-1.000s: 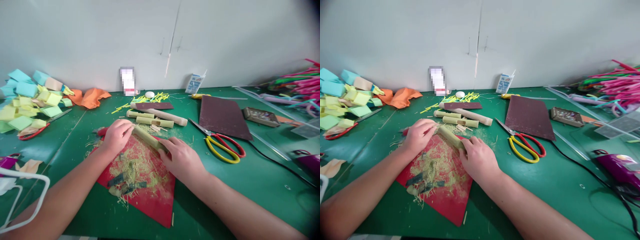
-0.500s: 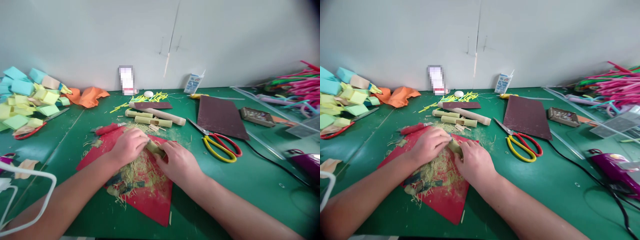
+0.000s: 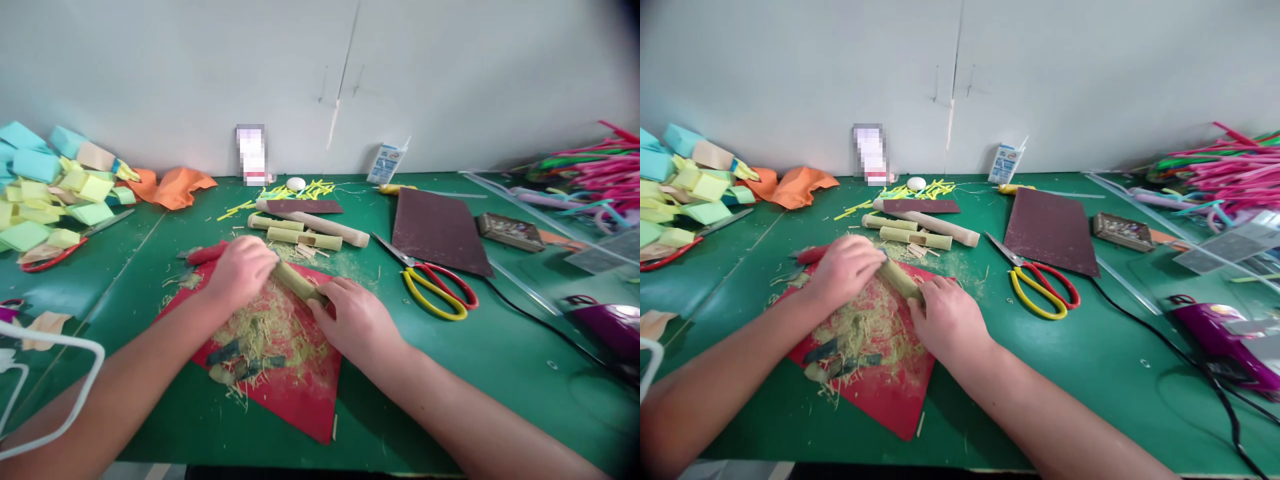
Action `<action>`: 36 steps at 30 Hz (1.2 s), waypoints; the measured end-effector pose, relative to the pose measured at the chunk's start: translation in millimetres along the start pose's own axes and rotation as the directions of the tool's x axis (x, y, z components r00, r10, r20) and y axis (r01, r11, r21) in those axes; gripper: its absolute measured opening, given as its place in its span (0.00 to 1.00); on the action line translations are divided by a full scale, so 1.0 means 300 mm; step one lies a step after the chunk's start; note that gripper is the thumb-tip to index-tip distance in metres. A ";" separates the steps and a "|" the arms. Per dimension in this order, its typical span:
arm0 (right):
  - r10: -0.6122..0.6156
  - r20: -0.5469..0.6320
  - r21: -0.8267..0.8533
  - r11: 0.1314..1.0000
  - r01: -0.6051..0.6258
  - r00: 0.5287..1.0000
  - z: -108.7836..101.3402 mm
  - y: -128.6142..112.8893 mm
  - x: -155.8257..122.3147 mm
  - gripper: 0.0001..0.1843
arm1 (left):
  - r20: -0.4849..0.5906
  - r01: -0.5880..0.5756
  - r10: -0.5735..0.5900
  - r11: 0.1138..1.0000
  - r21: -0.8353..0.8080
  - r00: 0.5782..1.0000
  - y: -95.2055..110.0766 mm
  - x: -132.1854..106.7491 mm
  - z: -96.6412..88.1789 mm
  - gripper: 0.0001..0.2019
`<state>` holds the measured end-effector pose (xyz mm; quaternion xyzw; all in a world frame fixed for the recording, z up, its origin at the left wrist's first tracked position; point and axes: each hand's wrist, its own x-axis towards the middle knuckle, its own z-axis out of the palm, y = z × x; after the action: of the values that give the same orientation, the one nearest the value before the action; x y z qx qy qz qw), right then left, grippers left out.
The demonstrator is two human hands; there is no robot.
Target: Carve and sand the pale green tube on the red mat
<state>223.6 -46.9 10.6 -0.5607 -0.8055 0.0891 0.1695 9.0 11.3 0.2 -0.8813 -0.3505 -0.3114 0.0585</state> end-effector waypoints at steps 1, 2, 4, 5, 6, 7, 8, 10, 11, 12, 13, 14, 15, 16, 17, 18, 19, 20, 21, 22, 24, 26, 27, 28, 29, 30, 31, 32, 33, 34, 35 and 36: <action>0.005 0.006 0.000 1.000 -0.005 1.000 -0.001 0.001 0.001 0.10 | -0.028 0.029 -0.028 0.999 0.034 0.999 -0.011 0.001 -0.002 0.07; 0.009 0.009 -0.001 1.000 -0.009 1.000 -0.002 0.001 0.003 0.10 | -0.041 0.044 -0.042 0.998 0.052 0.998 -0.011 0.002 -0.002 0.07; 0.014 0.017 0.001 1.000 -0.014 1.000 -0.003 0.002 0.007 0.10 | -0.019 0.025 -0.024 0.999 0.027 1.000 0.020 0.005 0.003 0.07; 0.015 0.021 0.005 1.000 -0.015 1.000 -0.003 0.002 0.008 0.09 | 0.015 -0.002 0.002 1.000 -0.009 1.000 0.043 0.006 0.007 0.08; 0.013 0.022 0.010 1.000 -0.013 1.000 -0.002 0.002 0.008 0.09 | 0.048 -0.027 0.029 0.998 -0.050 0.998 0.063 0.006 0.011 0.08; 0.009 0.019 0.015 1.000 -0.010 1.000 -0.001 0.002 0.008 0.09 | 0.067 -0.048 0.053 0.995 -0.083 0.996 0.074 0.005 0.014 0.08; 0.007 0.013 0.017 1.000 -0.007 1.000 0.000 0.002 0.008 0.09 | 0.072 -0.053 0.060 0.994 -0.095 0.996 0.075 0.004 0.015 0.08; 0.003 -0.006 0.007 1.000 -0.003 1.000 0.003 0.003 0.006 0.10 | 0.042 -0.025 0.028 0.998 -0.061 0.999 0.052 0.000 0.011 0.08; 0.002 -0.014 -0.004 1.000 -0.002 1.000 0.003 0.003 0.005 0.10 | 0.013 -0.002 0.003 0.999 -0.032 1.000 0.039 -0.001 0.008 0.07; 0.001 -0.020 -0.018 1.000 -0.002 1.000 0.003 0.003 0.004 0.10 | -0.011 0.015 -0.015 1.000 -0.009 1.000 0.030 -0.002 0.006 0.07; 0.000 -0.020 -0.035 0.999 -0.001 1.000 0.002 0.002 0.004 0.10 | -0.018 0.015 -0.015 1.000 -0.004 1.000 0.032 -0.002 0.005 0.07; -0.004 -0.015 -0.052 0.999 0.003 1.000 0.000 0.002 0.004 0.10 | -0.009 0.000 -0.001 1.000 -0.019 1.000 0.042 -0.002 0.005 0.07; -0.010 -0.008 -0.071 0.997 0.010 1.000 -0.003 0.001 0.004 0.09 | 0.010 -0.027 0.028 0.998 -0.049 1.000 0.059 -0.001 0.007 0.08; -0.019 -0.002 -0.089 0.996 0.018 1.000 -0.006 0.001 0.004 0.08 | 0.040 -0.056 0.060 0.995 -0.083 0.997 0.078 -0.001 0.008 0.08; -0.028 0.002 -0.104 0.994 0.028 1.000 -0.009 0.000 0.004 0.07 | 0.064 -0.076 0.083 0.991 -0.113 0.994 0.091 -0.001 0.010 0.09; -0.036 0.002 -0.116 0.993 0.036 0.999 -0.011 0.000 0.004 0.07 | 0.075 -0.089 0.099 0.988 -0.124 0.992 0.094 -0.002 0.011 0.09; -0.042 -0.002 -0.124 0.991 0.041 0.999 -0.012 0.000 0.004 0.08 | 0.071 -0.082 0.090 0.991 -0.109 0.993 0.085 -0.003 0.010 0.09; -0.045 -0.009 -0.128 0.991 0.043 0.999 -0.013 0.000 0.004 0.09 | 0.056 -0.063 0.067 0.995 -0.079 0.996 0.064 -0.004 0.008 0.08; -0.048 -0.015 -0.130 0.991 0.045 0.999 -0.013 0.000 0.004 0.11 | 0.030 -0.034 0.035 0.999 -0.038 0.999 0.036 -0.005 0.006 0.08; -0.051 -0.015 -0.129 0.990 0.049 0.999 -0.013 -0.001 0.005 0.12 | 0.008 0.003 -0.003 1.000 0.000 1.000 0.007 -0.005 0.004 0.08; -0.056 -0.017 -0.116 0.992 0.053 0.998 -0.013 -0.002 0.006 0.11 | -0.024 0.062 -0.061 0.997 0.046 0.998 -0.035 -0.005 0.001 0.08; -0.051 -0.027 -0.094 0.994 0.048 0.998 -0.014 -0.002 0.009 0.08 | -0.019 0.067 -0.066 0.997 0.031 0.998 -0.039 -0.002 0.002 0.08; -0.048 -0.036 -0.089 0.995 0.045 0.998 -0.015 -0.003 0.010 0.07 | -0.005 0.051 -0.051 0.999 0.005 0.999 -0.029 0.000 0.004 0.08; -0.048 -0.045 -0.091 0.995 0.044 0.998 -0.015 -0.003 0.011 0.06 | 0.010 0.031 -0.031 0.999 -0.025 0.999 -0.016 0.002 0.006 0.09; -0.053 -0.053 -0.099 0.994 0.047 0.997 -0.015 -0.002 0.012 0.06 | 0.024 0.012 -0.011 0.999 -0.050 1.000 -0.004 0.003 0.008 0.09; -0.062 -0.057 -0.110 0.992 0.056 0.996 -0.013 -0.002 0.011 0.07 | 0.034 0.003 -0.001 0.998 -0.065 0.999 0.003 0.003 0.010 0.08; -0.074 -0.060 -0.121 0.990 0.066 0.995 -0.011 -0.002 0.010 0.08 | 0.033 0.005 -0.003 0.998 -0.066 0.999 0.004 0.003 0.011 0.08; -0.088 -0.060 -0.130 0.988 0.080 0.994 -0.008 -0.002 0.009 0.08 | 0.020 0.018 -0.017 0.998 -0.056 1.000 0.000 0.002 0.012 0.08; -0.100 -0.057 -0.138 0.986 0.091 0.993 -0.004 -0.003 0.006 0.07 | 0.001 0.036 -0.036 0.998 -0.043 0.999 -0.009 0.000 0.013 0.08; -0.107 -0.051 -0.147 0.984 0.099 0.993 0.000 -0.004 0.003 0.06 | -0.021 0.055 -0.056 0.998 -0.034 0.998 -0.021 -0.002 0.014 0.08; -0.112 -0.041 -0.158 0.982 0.104 0.993 0.004 -0.006 0.000 0.07 | -0.038 0.069 -0.071 0.997 -0.033 0.997 -0.032 -0.004 0.016 0.08; -0.113 -0.029 -0.168 0.980 0.106 0.993 0.007 -0.009 -0.003 0.09 | -0.049 0.077 -0.079 0.996 -0.037 0.996 -0.042 -0.005 0.018 0.08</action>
<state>220.9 -48.5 9.4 -0.5293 -0.8365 0.0012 0.1421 2.6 21.4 -6.4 -0.8597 -0.3777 -0.3416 0.0397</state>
